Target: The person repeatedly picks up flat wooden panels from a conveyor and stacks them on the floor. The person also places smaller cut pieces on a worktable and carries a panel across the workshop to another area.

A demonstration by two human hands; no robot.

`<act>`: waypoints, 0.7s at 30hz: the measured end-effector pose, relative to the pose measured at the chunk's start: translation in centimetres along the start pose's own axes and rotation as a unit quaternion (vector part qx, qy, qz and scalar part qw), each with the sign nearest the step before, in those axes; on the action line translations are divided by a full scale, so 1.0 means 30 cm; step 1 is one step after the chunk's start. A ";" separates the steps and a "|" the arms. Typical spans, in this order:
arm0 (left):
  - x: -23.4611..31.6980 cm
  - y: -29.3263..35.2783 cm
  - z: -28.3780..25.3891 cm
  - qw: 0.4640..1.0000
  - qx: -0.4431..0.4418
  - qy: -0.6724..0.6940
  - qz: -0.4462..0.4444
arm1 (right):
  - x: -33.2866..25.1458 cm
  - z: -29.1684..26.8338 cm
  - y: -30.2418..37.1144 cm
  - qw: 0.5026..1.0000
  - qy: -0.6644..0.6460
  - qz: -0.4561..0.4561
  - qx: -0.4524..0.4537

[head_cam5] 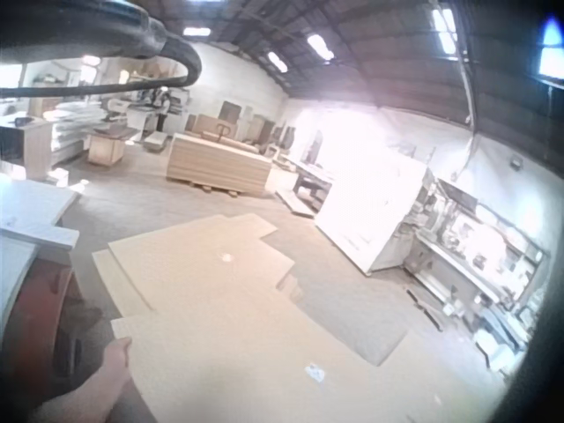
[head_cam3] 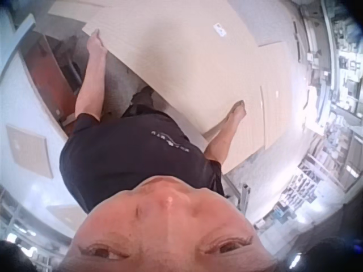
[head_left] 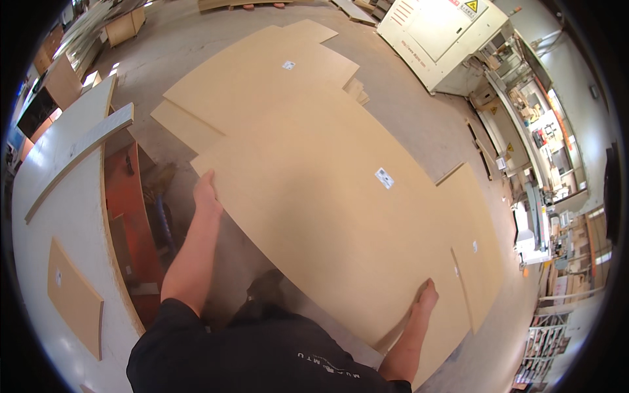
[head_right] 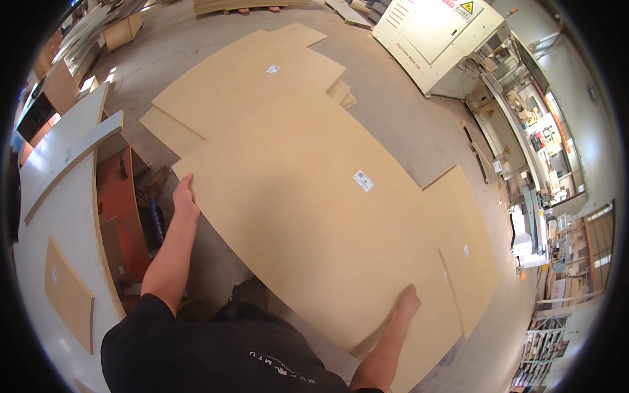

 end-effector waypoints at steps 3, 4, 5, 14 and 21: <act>0.062 -0.138 0.040 1.000 -0.020 -0.004 0.015 | 0.033 0.162 0.017 0.997 -0.063 0.027 -0.037; 0.070 -0.177 0.059 0.999 -0.025 -0.006 0.023 | 0.045 0.203 0.017 0.996 -0.072 0.034 -0.039; 0.058 -0.212 0.073 0.999 -0.017 -0.028 0.015 | 0.062 0.249 0.015 0.995 -0.081 0.042 -0.043; -0.233 -0.067 0.198 0.987 -0.087 -0.129 -0.032 | 0.148 0.654 0.116 0.933 -0.262 0.111 -0.219; -0.382 0.351 0.031 0.966 -0.096 -0.196 -0.138 | 0.129 0.884 0.445 0.902 -0.278 0.178 -0.279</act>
Point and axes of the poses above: each hand's wrist, its own y-axis away from the middle knuckle, its own z-axis out of the palm, x = y × z, the point moved 7 cm from there along -y, towards the middle knuckle, and after that the axes turned 1 degree about -x, right-handed, at the moved point
